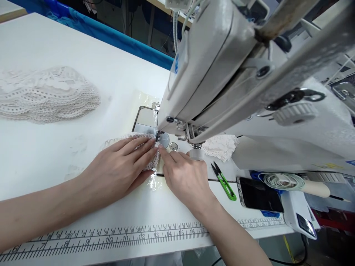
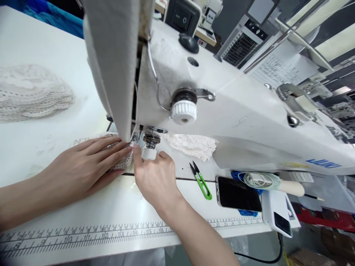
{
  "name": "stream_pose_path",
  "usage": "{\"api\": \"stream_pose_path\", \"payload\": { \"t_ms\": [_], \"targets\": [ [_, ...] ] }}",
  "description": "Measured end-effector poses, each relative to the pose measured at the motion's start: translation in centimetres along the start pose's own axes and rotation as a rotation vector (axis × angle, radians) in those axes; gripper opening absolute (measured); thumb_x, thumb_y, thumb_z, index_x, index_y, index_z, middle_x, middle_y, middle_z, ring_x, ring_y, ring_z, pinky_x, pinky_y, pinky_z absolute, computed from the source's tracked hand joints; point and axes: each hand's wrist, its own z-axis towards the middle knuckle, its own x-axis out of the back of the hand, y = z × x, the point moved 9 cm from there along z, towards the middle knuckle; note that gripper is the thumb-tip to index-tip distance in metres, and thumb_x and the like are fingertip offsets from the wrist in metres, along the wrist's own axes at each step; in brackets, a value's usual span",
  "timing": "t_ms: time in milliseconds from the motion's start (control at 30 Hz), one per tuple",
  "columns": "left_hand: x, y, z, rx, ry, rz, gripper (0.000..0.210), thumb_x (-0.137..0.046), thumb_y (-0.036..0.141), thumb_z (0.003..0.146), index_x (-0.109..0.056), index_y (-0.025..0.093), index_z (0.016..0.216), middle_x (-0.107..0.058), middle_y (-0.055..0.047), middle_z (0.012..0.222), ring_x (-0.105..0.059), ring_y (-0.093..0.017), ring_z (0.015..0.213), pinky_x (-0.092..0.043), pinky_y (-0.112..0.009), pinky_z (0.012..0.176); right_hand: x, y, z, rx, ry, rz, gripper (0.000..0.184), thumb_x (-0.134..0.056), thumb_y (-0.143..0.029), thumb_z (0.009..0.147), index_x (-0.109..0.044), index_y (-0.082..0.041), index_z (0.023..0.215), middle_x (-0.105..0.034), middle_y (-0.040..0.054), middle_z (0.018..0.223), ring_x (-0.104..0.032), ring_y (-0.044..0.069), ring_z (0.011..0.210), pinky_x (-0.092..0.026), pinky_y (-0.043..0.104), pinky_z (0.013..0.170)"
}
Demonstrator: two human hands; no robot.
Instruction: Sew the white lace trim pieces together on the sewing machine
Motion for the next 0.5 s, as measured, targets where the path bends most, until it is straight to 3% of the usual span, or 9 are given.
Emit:
{"api": "stream_pose_path", "payload": {
  "t_ms": [500],
  "targets": [
    [-0.16,0.11,-0.05,-0.025,0.011,0.043,0.045,-0.041,0.031,0.109,-0.069,0.004,0.132,-0.074,-0.017,0.132,-0.069,-0.035,0.125,-0.056,-0.049,0.103,-0.47,0.01,0.09,-0.021,-0.047,0.000,0.055,-0.052,0.000,0.085,-0.073,-0.014,0.134,-0.074,0.0001,0.067,-0.048,0.010,0.044,-0.025,0.030,0.048]
  ]
}}
